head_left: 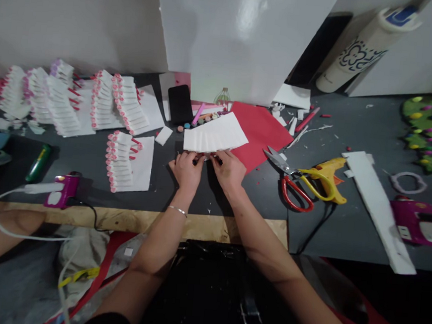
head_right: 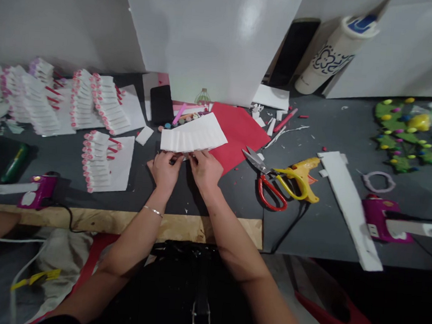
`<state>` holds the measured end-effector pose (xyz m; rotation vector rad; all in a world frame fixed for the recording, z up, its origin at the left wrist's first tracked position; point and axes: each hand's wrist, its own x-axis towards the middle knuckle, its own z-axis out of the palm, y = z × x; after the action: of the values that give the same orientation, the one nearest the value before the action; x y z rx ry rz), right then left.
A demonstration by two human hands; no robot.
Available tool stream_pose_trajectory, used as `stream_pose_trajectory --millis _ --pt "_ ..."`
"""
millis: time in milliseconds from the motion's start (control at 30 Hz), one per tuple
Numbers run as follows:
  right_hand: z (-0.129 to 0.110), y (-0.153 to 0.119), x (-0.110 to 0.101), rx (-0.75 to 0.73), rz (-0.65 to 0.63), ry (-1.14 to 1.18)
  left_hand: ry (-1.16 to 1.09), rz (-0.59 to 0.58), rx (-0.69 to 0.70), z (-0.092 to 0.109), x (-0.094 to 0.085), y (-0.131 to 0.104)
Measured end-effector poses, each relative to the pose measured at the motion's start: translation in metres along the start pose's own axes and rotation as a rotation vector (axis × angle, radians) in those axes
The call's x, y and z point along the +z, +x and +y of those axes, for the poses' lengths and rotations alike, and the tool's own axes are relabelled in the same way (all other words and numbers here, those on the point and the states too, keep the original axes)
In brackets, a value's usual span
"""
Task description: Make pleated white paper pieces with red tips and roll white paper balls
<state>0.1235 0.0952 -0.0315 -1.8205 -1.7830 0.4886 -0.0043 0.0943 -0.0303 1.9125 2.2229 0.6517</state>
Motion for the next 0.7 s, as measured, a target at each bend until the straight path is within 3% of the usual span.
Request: stream_pose_trajectory --millis 400,600,700 --pt "0.000 -0.004 -0.005 -0.040 -0.029 0.024 0.005 -0.001 0.003 0.000 0.001 0.000" --pt "0.008 -0.018 -0.030 -0.036 -0.062 0.150 -0.088 0.015 -0.018 -0.005 -0.015 -0.014" --pt "0.011 -0.029 -0.043 -0.058 -0.073 0.165 -0.258 0.015 -0.027 -0.002 -0.025 -0.032"
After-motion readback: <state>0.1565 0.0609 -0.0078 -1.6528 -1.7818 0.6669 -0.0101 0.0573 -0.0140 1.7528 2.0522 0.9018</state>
